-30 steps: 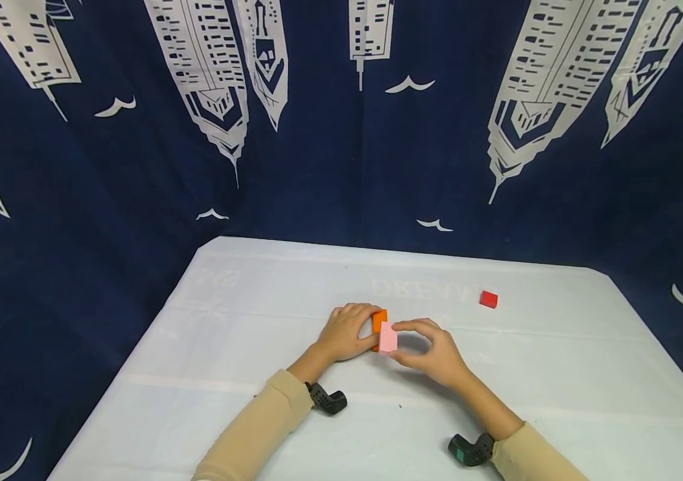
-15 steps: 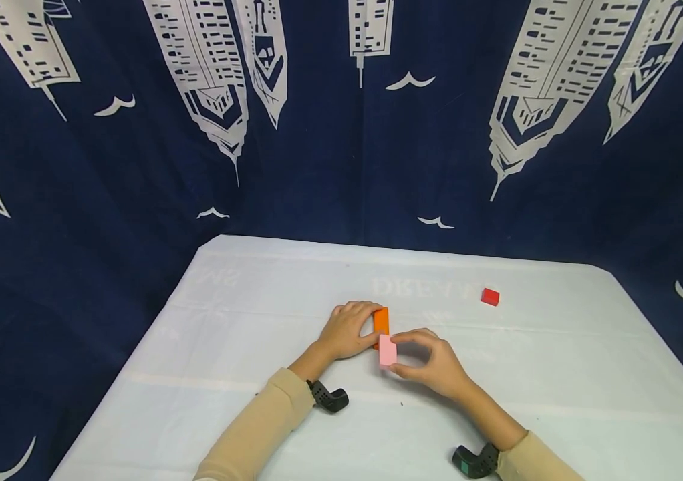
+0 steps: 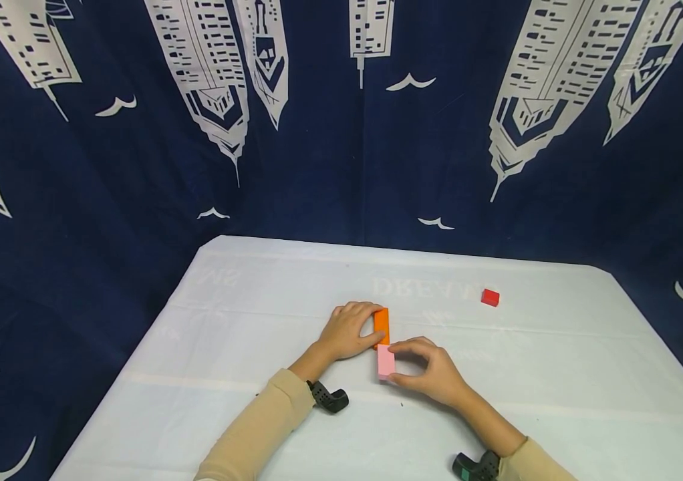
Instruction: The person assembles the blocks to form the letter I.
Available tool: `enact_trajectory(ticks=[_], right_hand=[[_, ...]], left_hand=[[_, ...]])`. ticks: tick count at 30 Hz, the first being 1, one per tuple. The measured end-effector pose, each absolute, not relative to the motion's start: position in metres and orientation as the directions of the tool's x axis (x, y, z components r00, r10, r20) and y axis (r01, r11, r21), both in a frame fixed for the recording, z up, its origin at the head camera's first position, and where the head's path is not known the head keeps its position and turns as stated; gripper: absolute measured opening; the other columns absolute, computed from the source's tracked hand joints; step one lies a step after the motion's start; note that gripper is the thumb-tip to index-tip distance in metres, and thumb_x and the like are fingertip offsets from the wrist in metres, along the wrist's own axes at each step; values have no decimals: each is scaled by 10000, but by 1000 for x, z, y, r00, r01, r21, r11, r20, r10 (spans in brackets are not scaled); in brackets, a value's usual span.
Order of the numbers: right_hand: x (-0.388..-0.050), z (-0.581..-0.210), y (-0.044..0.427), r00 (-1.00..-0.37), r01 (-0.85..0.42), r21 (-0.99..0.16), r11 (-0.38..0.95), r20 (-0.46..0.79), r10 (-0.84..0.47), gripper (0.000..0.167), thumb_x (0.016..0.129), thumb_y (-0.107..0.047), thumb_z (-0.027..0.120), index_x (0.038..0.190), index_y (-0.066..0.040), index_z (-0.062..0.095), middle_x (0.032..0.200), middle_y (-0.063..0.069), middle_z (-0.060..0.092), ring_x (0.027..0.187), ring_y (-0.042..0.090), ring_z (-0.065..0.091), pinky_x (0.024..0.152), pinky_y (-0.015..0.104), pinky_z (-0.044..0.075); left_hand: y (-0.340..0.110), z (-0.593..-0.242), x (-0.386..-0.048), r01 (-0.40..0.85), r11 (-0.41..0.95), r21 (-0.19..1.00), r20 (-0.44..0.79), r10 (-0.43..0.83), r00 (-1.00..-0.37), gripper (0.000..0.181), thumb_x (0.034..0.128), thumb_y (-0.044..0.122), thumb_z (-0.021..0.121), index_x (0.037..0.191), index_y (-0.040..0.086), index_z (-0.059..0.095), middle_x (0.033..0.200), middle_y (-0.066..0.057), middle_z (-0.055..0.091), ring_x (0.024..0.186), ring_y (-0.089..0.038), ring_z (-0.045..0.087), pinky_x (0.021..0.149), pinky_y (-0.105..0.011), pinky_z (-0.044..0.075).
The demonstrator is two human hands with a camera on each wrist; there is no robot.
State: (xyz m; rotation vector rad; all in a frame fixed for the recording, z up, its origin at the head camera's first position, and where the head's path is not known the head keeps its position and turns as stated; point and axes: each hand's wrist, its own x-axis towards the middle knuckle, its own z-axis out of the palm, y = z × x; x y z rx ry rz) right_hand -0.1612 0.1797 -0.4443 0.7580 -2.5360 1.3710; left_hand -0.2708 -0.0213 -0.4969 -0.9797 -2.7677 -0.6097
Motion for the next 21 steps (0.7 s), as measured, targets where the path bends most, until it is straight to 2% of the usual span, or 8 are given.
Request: enact_trajectory(ticks=[10, 16, 21], right_hand=[[-161, -457, 182, -872, -478, -740, 473, 338, -353, 396, 694, -40, 866, 1061, -5, 722, 1031, 102, 696, 990, 282, 622, 889, 281, 489], [-172, -486, 190, -874, -479, -730, 488, 341, -347, 419, 693, -117, 888, 1082, -95, 732, 1056, 3, 696, 1015, 218, 616, 902, 281, 483], [-176, -493, 193, -864, -494, -728, 475, 350, -362, 421, 708, -222, 889, 1094, -155, 736, 1068, -66, 691, 1024, 159, 608, 912, 293, 478]], left_hand=[[-19, -501, -271, 623, 710, 328, 262, 565, -782, 552, 936, 507, 540, 1399, 210, 498, 1400, 23, 523, 1279, -187, 453, 991, -413, 356], [-19, -501, -271, 621, 713, 327, 260, 563, -784, 554, 934, 507, 543, 1400, 209, 500, 1400, 18, 523, 1282, -189, 452, 996, -418, 356], [-20, -498, -271, 619, 712, 332, 260, 561, -786, 554, 933, 497, 546, 1402, 207, 499, 1403, 14, 522, 1286, -193, 448, 1001, -422, 353]])
